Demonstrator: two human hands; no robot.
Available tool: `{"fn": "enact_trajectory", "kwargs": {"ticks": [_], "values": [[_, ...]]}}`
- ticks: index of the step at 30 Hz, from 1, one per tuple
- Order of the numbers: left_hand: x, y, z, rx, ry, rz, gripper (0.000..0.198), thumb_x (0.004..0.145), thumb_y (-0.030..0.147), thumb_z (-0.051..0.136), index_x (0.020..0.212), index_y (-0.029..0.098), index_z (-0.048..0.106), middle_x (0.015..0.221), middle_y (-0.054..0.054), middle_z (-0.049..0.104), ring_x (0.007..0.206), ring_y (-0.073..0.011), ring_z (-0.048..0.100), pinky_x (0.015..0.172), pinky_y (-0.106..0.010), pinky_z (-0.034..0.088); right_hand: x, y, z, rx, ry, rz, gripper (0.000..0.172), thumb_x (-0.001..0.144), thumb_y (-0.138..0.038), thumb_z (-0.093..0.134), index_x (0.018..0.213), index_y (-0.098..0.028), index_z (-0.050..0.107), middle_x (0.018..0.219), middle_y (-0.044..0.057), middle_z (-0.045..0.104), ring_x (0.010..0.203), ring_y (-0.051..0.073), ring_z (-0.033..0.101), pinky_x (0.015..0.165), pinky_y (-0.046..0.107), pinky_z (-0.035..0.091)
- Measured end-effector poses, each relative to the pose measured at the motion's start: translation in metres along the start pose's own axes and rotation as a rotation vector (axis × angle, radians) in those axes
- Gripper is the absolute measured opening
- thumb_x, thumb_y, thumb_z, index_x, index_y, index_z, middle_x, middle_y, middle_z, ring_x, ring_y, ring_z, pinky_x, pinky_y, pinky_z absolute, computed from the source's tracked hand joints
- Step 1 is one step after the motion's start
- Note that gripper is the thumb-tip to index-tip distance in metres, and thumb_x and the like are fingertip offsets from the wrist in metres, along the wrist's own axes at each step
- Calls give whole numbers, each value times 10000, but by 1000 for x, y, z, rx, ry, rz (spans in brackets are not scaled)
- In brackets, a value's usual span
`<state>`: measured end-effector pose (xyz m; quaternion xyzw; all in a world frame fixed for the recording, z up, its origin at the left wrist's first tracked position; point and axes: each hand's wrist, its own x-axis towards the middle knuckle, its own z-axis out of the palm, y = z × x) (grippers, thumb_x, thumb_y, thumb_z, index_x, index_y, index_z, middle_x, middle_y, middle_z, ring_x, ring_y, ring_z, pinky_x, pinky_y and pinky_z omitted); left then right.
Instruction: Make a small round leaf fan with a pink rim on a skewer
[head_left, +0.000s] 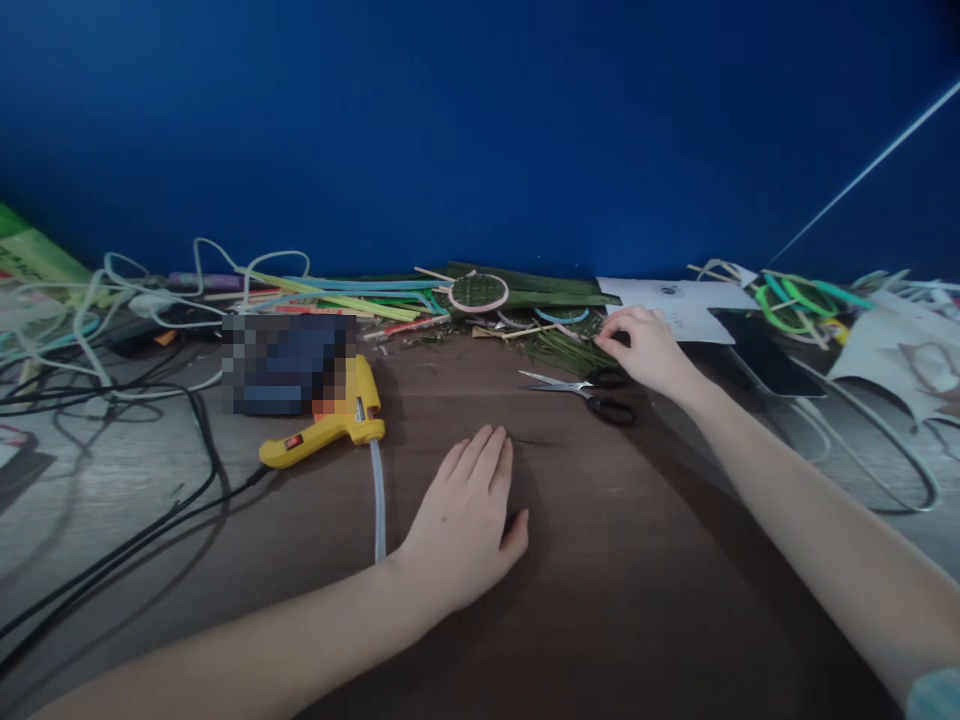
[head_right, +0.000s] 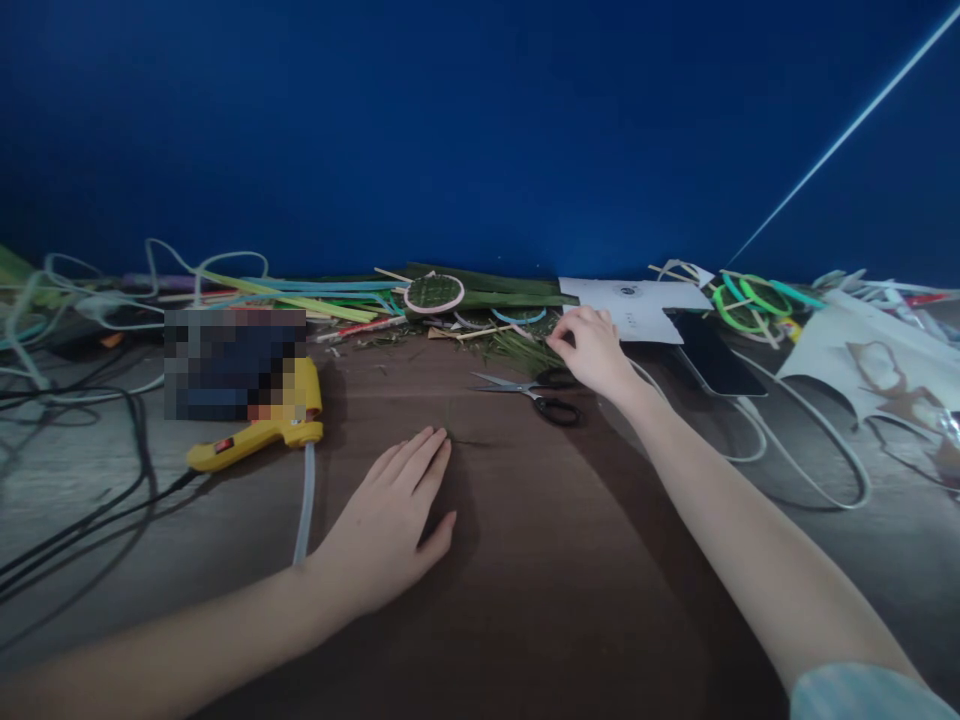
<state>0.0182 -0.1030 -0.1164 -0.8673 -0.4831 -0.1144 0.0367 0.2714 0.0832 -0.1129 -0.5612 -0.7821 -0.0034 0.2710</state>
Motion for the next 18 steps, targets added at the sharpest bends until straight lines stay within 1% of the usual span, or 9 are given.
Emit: {"fn": "enact_trajectory", "kwargs": {"ticks": [2,4,7,10,12,14,17,18], "values": [[0,0,-1,5,-3,-2,539,819,312,407,1249,-8,469,1334,-193,455,1242,-303,403,1007,-421,369,0,-4,-4,46,28,9,100,734,-264,569,663,-200,599,896,86,619,948,286,527,814,465,392],[0,0,-1,10,-2,-3,539,820,315,405,1246,-7,474,1332,-192,457,1238,-305,408,1009,-424,367,1,-8,-9,141,42,60,97,717,-268,586,647,-202,601,825,72,628,866,259,556,779,432,418],[0,0,-1,18,5,3,544,825,316,396,1252,-13,468,1331,-194,457,1240,-303,407,1022,-427,352,2,-14,-15,389,56,226,80,675,-265,625,639,-199,596,706,40,630,702,207,578,698,382,447],[0,0,0,18,7,5,550,829,321,387,1260,-12,461,1338,-189,451,1247,-298,401,1034,-424,338,3,-17,-20,630,66,370,94,637,-251,658,661,-187,594,628,17,615,589,158,557,597,319,442],[0,0,0,16,-1,4,553,828,323,386,1263,-12,458,1342,-187,446,1251,-297,397,1038,-422,335,3,-22,-23,758,15,408,140,623,-249,675,712,-182,591,576,1,593,520,129,524,506,275,403],[0,-1,1,13,-11,3,557,826,322,388,1266,-13,453,1346,-187,441,1256,-297,390,1039,-420,335,2,-31,-26,888,-75,417,227,608,-232,690,793,-186,566,542,-15,578,488,119,515,445,246,364],[0,-1,1,8,-13,1,554,824,323,393,1264,-9,455,1347,-183,441,1261,-295,384,1039,-422,336,-3,-50,-29,1049,-193,407,356,590,-182,698,862,-212,469,566,-27,605,492,124,551,431,233,381],[0,-1,1,6,-12,-1,551,823,323,395,1261,-6,458,1346,-182,444,1260,-294,385,1039,-424,336,-6,-58,-29,1081,-234,379,390,594,-178,700,875,-224,435,587,-33,616,489,124,559,432,234,390]]}}
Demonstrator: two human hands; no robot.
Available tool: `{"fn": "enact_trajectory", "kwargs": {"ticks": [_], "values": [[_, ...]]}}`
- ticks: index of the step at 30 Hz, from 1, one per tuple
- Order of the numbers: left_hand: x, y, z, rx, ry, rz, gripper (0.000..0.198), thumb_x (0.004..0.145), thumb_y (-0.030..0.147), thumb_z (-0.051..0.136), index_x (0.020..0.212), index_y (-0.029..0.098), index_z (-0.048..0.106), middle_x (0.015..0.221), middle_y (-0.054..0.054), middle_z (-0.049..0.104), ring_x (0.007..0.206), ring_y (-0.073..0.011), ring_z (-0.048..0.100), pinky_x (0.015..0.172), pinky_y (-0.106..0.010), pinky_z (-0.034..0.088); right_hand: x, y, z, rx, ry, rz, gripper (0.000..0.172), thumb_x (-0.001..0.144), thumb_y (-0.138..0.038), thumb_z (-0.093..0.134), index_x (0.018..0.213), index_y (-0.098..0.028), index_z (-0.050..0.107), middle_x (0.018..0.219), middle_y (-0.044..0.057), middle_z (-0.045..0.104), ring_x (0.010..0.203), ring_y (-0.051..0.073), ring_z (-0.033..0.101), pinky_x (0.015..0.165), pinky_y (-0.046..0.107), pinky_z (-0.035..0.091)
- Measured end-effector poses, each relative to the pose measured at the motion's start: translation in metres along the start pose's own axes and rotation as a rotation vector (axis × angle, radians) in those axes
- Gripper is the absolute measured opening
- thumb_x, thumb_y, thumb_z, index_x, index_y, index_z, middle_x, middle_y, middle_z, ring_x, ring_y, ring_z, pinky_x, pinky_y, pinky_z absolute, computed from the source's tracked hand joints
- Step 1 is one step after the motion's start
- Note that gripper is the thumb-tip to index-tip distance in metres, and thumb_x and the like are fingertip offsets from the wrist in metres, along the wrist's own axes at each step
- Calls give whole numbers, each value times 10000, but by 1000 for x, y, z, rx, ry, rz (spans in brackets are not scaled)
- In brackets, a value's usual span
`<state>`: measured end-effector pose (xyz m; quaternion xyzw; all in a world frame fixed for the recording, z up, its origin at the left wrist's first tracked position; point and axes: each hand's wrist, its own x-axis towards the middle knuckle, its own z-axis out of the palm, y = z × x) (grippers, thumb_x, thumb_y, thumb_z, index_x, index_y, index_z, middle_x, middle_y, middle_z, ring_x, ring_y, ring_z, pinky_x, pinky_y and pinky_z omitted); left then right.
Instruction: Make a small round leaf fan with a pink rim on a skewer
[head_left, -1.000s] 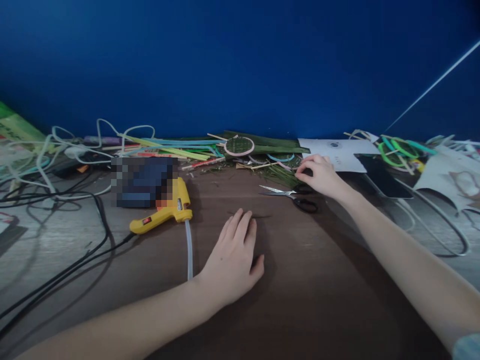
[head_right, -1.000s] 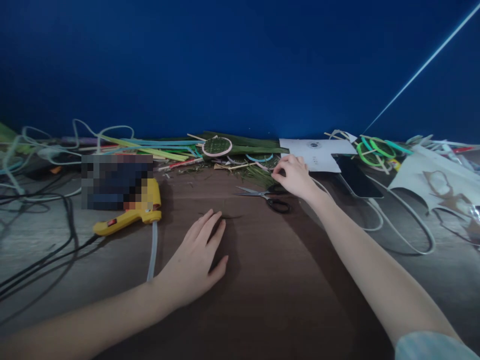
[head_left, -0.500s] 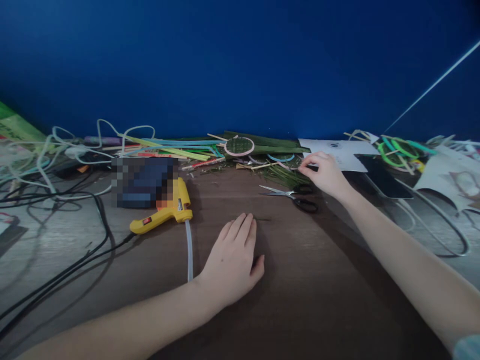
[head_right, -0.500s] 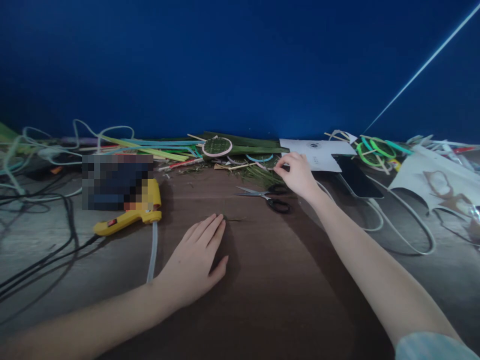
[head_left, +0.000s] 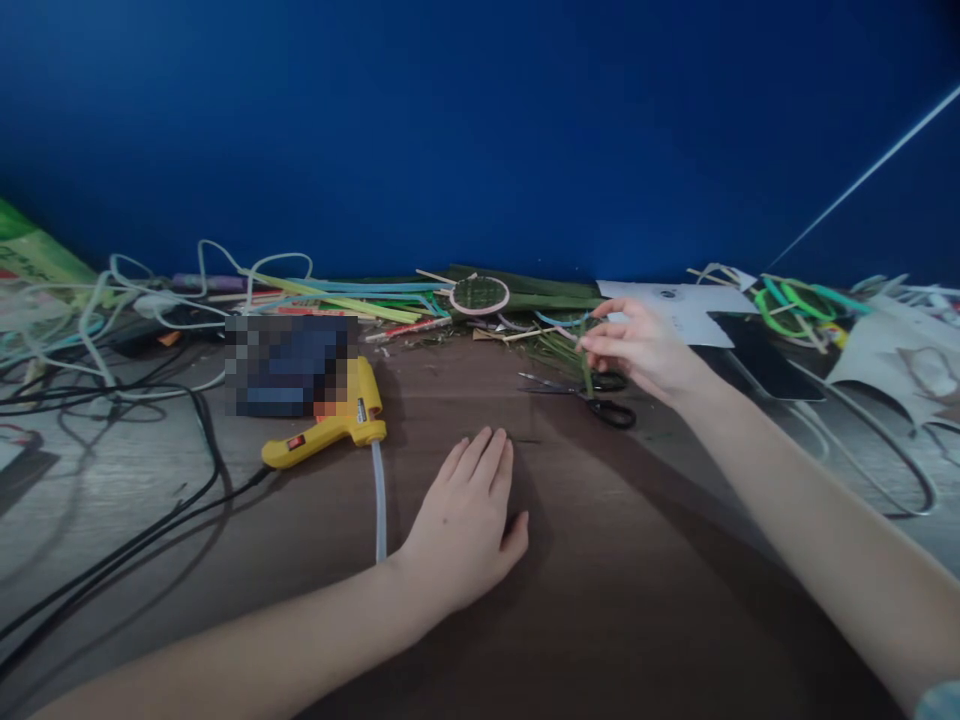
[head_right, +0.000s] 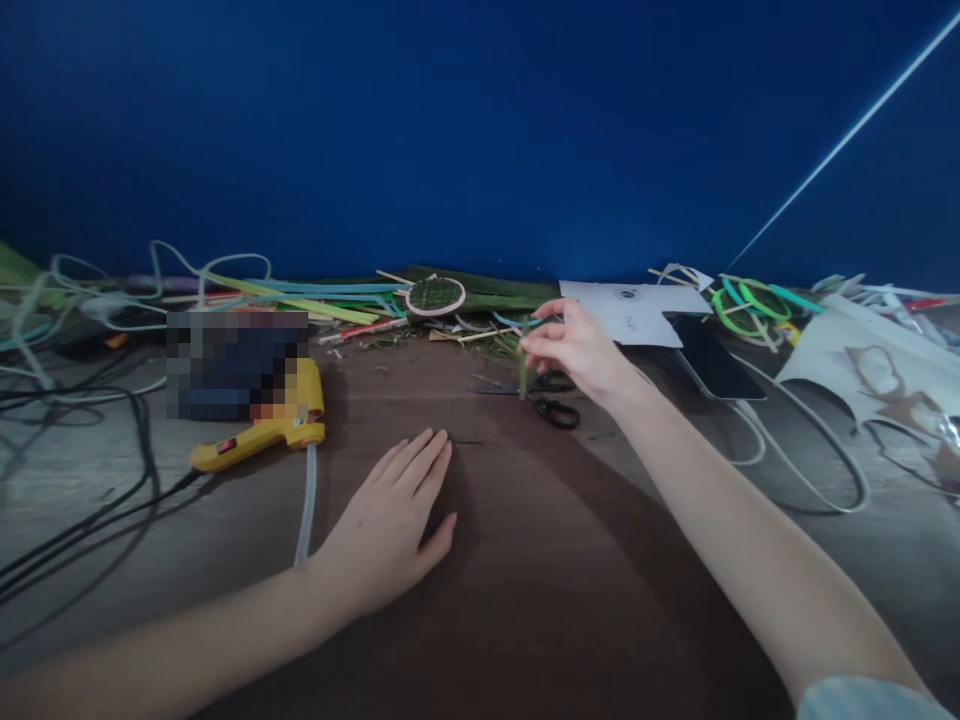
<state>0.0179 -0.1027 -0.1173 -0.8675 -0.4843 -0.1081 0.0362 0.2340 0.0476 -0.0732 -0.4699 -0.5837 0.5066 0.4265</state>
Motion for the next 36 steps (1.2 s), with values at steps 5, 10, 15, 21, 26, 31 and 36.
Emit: {"fn": "enact_trajectory", "kwargs": {"ticks": [5,10,15,21,26,31,36], "values": [[0,0,-1,-16,4,-5,543,816,317,410,1254,0,463,1333,-179,461,1254,-289,395,1037,-434,335,-22,0,35,-136,-336,-37,178,693,-242,650,828,-177,554,638,-6,624,532,120,586,481,252,437],[0,1,-1,-24,10,-7,534,821,316,413,1253,5,462,1338,-183,454,1259,-287,389,1039,-436,326,-34,12,56,-372,-370,-93,83,722,-217,616,783,-170,649,690,11,638,612,130,577,572,274,443],[-1,2,-1,-13,14,-4,540,820,309,403,1260,-1,451,1339,-187,450,1253,-289,397,1036,-434,326,-37,22,62,-569,-294,-280,37,742,-191,621,767,-183,647,685,-1,605,625,125,520,582,265,397],[-1,1,0,-12,37,6,526,817,295,407,1254,4,443,1330,-187,461,1244,-287,411,1026,-438,338,-40,26,65,-582,-348,-402,26,757,-173,627,781,-182,628,720,0,588,680,126,517,619,256,394],[-1,2,-1,-37,30,-5,469,805,283,441,1199,30,471,1313,-209,472,1241,-299,414,1018,-456,345,-41,27,65,-573,-398,-433,29,763,-177,627,789,-188,634,706,3,566,703,137,514,648,266,402],[-1,2,-2,-42,29,0,431,803,273,447,1159,36,498,1306,-221,473,1242,-303,413,1023,-453,341,-40,27,65,-573,-351,-405,107,783,-180,601,885,-196,625,730,3,564,667,132,499,625,269,395],[0,2,-3,-33,22,10,420,808,276,442,1148,40,512,1308,-222,471,1244,-306,410,1018,-456,346,-38,29,65,-625,-270,-451,39,778,-172,603,803,-201,597,739,13,569,743,161,496,682,297,399]]}}
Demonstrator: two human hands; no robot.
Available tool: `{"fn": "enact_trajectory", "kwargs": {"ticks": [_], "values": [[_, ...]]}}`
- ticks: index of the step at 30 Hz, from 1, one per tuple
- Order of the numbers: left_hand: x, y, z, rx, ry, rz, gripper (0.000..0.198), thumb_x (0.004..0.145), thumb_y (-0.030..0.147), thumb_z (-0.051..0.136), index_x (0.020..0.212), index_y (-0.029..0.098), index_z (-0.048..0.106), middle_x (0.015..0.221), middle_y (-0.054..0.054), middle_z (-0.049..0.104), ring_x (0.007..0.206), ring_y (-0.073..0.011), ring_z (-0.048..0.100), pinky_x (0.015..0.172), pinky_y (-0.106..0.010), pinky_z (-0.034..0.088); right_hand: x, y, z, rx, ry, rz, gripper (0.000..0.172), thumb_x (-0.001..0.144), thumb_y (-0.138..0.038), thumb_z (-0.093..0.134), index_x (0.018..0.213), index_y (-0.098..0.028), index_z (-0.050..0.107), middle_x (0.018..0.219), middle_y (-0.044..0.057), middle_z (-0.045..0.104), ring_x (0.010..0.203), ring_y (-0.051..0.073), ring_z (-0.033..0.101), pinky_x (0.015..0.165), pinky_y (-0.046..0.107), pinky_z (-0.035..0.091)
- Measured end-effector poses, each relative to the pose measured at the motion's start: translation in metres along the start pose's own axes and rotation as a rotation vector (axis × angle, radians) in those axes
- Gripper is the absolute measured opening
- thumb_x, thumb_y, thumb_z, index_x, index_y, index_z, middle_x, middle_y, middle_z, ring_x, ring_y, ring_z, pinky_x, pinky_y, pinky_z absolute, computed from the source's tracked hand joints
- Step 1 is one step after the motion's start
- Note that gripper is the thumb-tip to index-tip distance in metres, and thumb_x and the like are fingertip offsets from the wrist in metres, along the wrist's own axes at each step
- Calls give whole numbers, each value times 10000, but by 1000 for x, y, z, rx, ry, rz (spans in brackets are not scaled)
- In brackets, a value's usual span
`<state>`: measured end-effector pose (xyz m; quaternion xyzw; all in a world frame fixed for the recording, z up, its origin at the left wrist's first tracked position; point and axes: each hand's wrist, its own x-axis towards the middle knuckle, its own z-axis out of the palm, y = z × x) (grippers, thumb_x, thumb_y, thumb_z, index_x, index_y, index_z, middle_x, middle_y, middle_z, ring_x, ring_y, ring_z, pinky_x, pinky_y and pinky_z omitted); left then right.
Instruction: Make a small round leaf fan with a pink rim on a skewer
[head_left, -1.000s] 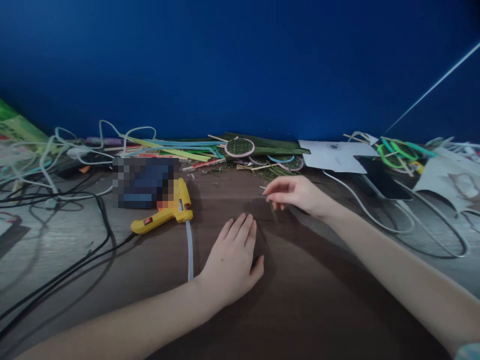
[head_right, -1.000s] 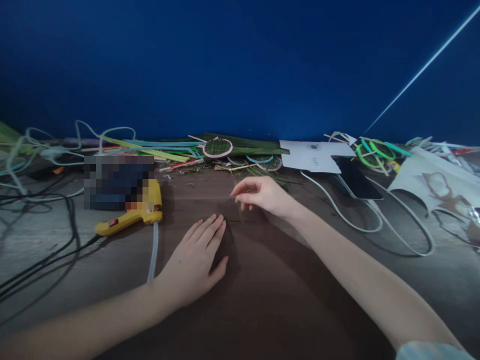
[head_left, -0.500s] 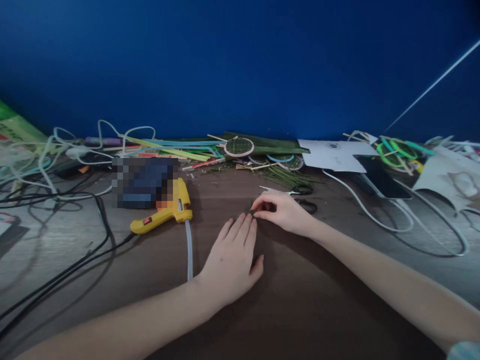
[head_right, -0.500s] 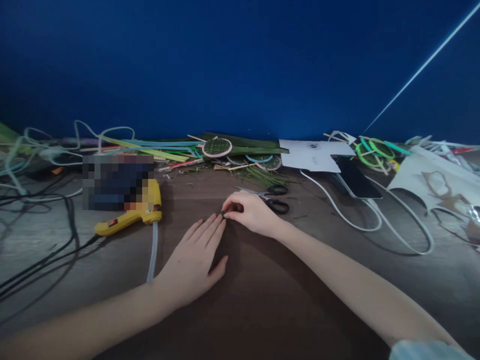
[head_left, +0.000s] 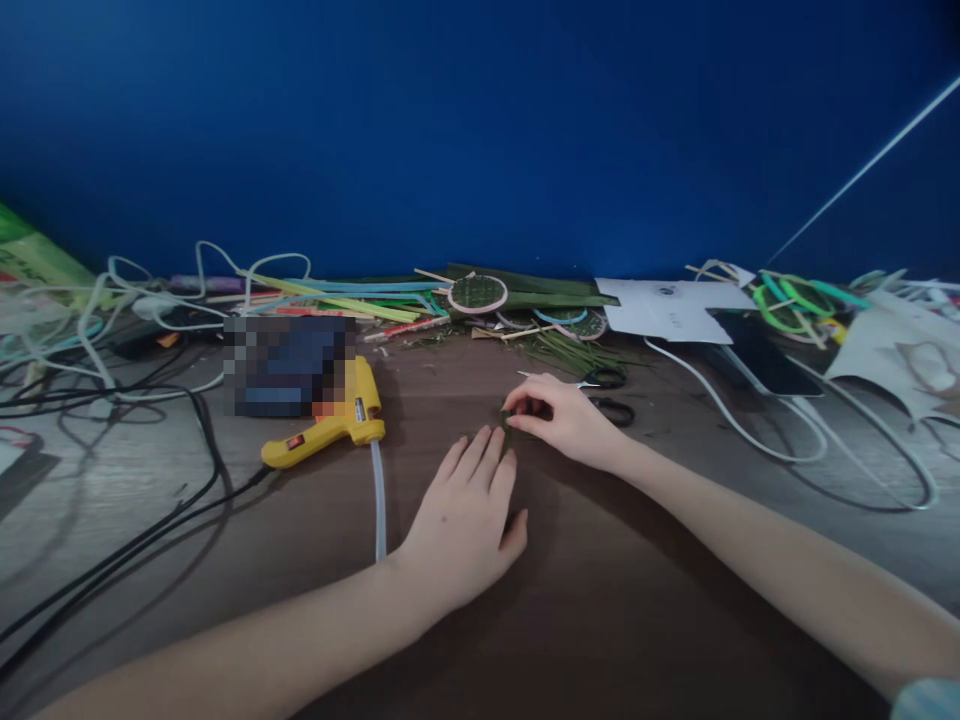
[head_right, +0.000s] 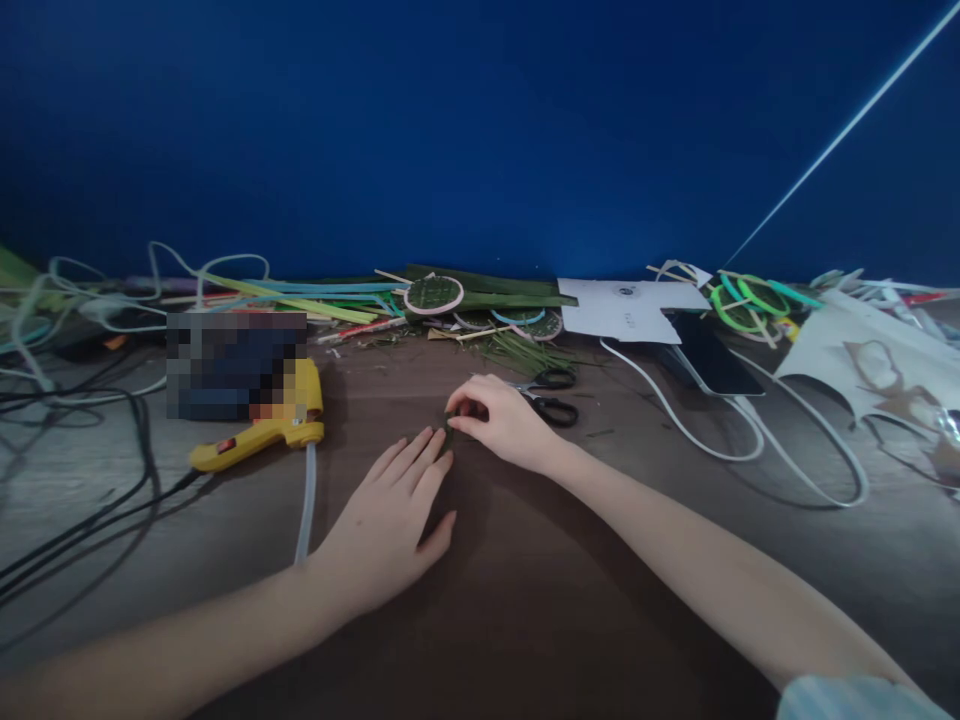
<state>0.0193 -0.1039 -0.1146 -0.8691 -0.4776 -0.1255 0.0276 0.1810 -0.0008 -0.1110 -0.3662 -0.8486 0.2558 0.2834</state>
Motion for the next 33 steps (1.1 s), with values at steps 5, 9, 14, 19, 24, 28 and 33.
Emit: {"fn": "enact_trajectory", "kwargs": {"ticks": [5,9,14,19,24,28,33], "values": [[1,0,0,9,7,5,424,813,276,439,1158,43,520,1312,-214,470,1241,-305,414,1022,-451,343,0,2,4,-33,18,-11,68,757,-153,629,784,-195,583,750,13,557,756,161,491,696,297,393],[0,0,0,0,6,3,421,808,273,452,1159,50,517,1310,-216,471,1245,-304,409,1023,-455,338,1,2,5,-46,27,-6,75,752,-153,634,779,-197,579,745,11,550,745,160,488,685,295,390],[0,0,0,-9,1,-5,423,809,277,454,1167,57,505,1324,-216,456,1250,-301,403,1018,-460,341,1,1,6,-35,31,-8,75,750,-157,633,774,-200,576,747,11,551,744,161,493,683,297,394],[-1,0,0,-6,-7,-11,425,810,288,449,1163,61,514,1331,-209,451,1253,-306,397,1021,-454,340,0,2,6,-23,26,-10,61,759,-155,615,774,-200,576,751,16,555,750,164,498,685,304,400],[-2,0,-2,-1,-20,-21,472,802,289,451,1211,56,486,1336,-195,451,1257,-305,390,1029,-443,332,0,1,7,-27,28,-10,59,757,-152,612,765,-195,574,749,17,549,758,167,499,683,304,404],[-2,0,-1,-2,-21,-21,500,805,297,440,1233,38,469,1340,-189,450,1258,-302,388,1032,-439,330,-1,1,7,-25,28,-18,59,762,-156,610,770,-200,573,757,18,555,765,169,502,691,309,406],[-1,0,0,-1,-25,-15,496,818,308,429,1222,25,478,1343,-194,443,1262,-306,381,1031,-445,328,-1,2,6,-32,22,-20,59,762,-148,614,767,-191,573,761,20,554,768,167,503,698,305,405]]}}
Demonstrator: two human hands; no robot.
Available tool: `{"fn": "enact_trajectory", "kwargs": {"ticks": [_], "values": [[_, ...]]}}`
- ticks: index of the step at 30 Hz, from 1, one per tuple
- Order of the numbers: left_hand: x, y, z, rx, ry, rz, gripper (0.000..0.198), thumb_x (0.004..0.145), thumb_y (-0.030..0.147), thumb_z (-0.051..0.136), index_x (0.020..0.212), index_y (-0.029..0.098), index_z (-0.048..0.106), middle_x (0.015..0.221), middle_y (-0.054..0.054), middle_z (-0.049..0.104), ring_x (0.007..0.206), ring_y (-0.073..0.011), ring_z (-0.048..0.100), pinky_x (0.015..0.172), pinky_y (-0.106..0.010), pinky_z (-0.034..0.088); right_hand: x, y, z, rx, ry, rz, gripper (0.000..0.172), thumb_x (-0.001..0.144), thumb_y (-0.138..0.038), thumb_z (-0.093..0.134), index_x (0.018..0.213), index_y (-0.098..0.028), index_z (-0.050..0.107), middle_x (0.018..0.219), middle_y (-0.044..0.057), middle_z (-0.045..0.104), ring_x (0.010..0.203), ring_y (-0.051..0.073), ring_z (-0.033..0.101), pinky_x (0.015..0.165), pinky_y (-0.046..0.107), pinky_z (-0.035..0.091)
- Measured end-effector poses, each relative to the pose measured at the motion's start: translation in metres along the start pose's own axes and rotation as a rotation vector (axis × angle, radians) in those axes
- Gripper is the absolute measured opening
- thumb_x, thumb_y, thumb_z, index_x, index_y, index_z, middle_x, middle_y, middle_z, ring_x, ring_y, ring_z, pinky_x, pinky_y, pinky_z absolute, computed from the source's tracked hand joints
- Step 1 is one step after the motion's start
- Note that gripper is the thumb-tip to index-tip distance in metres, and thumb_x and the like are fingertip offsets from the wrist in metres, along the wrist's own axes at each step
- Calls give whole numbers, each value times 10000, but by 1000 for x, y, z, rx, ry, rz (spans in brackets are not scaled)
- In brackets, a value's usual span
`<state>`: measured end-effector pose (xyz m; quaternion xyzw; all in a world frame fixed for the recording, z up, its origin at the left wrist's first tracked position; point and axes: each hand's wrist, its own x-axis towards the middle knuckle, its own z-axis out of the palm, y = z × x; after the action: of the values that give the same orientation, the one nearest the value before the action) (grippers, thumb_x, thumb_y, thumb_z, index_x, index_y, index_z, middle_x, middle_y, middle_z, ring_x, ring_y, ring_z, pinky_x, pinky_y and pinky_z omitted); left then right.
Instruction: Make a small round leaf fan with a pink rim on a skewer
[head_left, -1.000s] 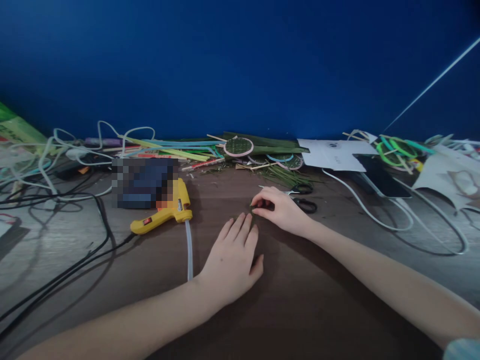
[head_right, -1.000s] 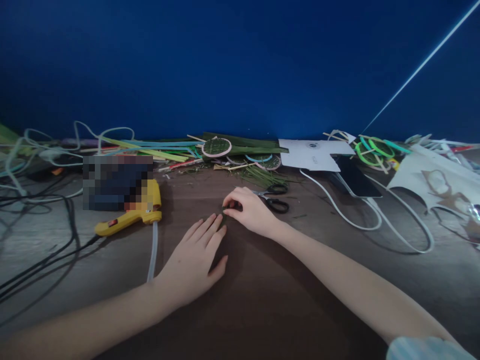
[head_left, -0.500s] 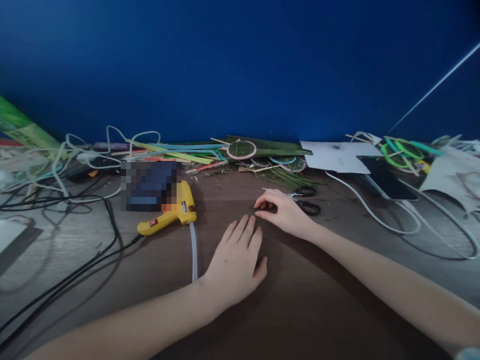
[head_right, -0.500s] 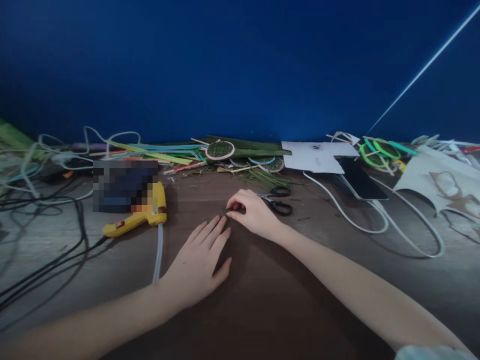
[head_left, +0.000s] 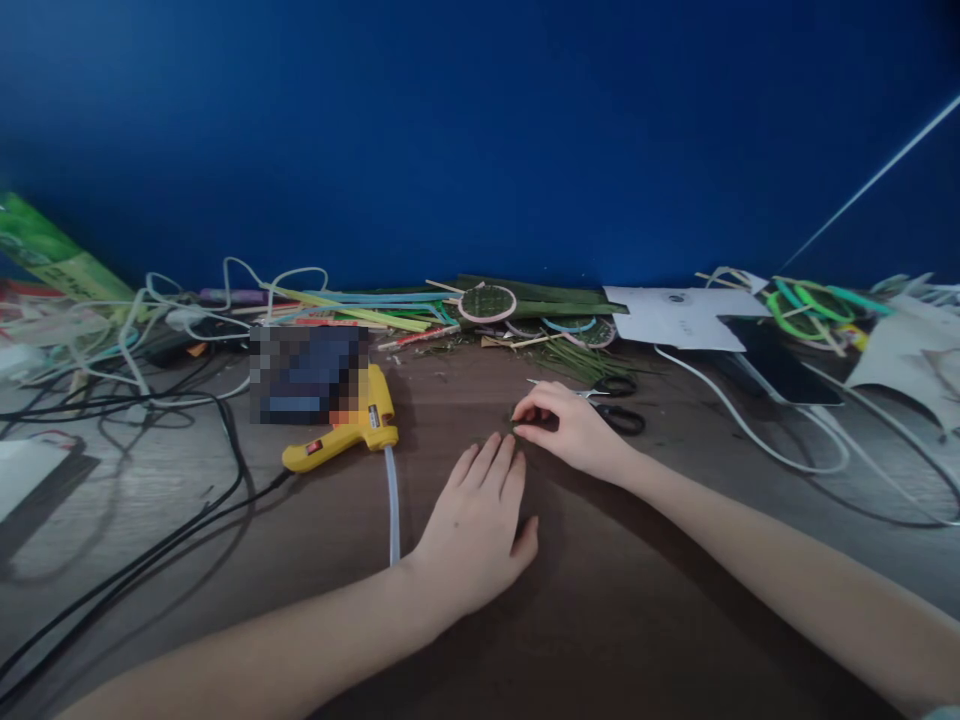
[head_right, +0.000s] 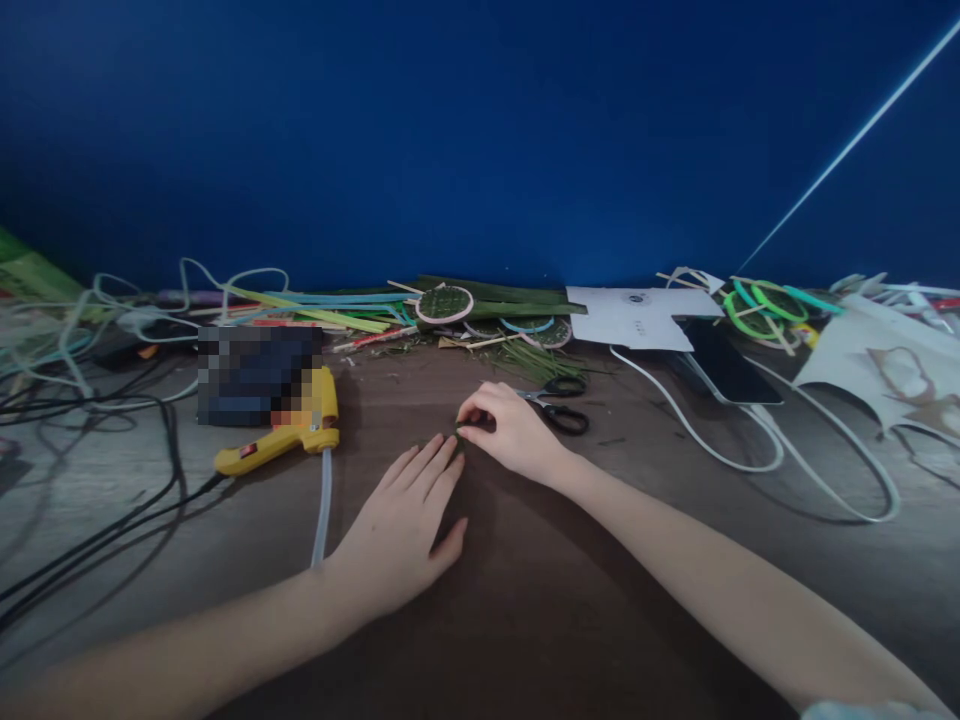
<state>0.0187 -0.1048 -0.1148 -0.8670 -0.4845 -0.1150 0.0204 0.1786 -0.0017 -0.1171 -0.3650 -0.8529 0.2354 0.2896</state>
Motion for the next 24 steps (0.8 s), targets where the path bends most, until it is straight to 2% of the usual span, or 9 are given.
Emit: {"fn": "enact_trajectory", "kwargs": {"ticks": [8,11,14,16,20,24], "values": [[1,0,-2,-9,-15,-4,502,811,303,431,1235,40,479,1320,-154,481,1252,-300,386,1028,-434,333,1,-3,1,0,8,7,34,768,-152,608,762,-179,587,747,18,561,752,156,506,684,282,405],[1,-1,-2,-7,-15,-3,501,816,303,418,1239,43,483,1324,-146,479,1256,-298,379,1032,-430,327,4,0,-8,-1,65,65,46,795,-165,560,772,-176,598,744,22,587,709,151,517,648,276,403],[1,-1,-1,-10,-10,0,498,820,306,415,1239,48,487,1337,-135,468,1261,-296,371,1037,-429,322,9,14,-23,-75,224,161,64,776,-150,544,769,-176,602,772,33,609,712,165,528,652,293,400],[1,-1,-2,-11,-10,1,494,822,305,413,1237,49,490,1339,-131,468,1261,-295,372,1038,-428,323,12,28,-33,-189,279,237,41,728,-148,579,734,-181,603,700,28,577,708,188,509,654,309,391],[2,-1,-2,-13,-10,-5,489,819,303,418,1226,45,498,1328,-135,479,1252,-296,385,1030,-430,334,12,52,-42,-372,274,333,23,692,-196,625,696,-180,608,712,50,555,724,217,478,672,338,382],[1,0,-2,-13,-10,-1,489,818,295,417,1229,41,494,1324,-137,483,1250,-298,387,1028,-433,337,11,59,-39,-386,223,344,60,710,-201,609,657,-186,584,710,50,572,722,219,471,672,342,378]]}}
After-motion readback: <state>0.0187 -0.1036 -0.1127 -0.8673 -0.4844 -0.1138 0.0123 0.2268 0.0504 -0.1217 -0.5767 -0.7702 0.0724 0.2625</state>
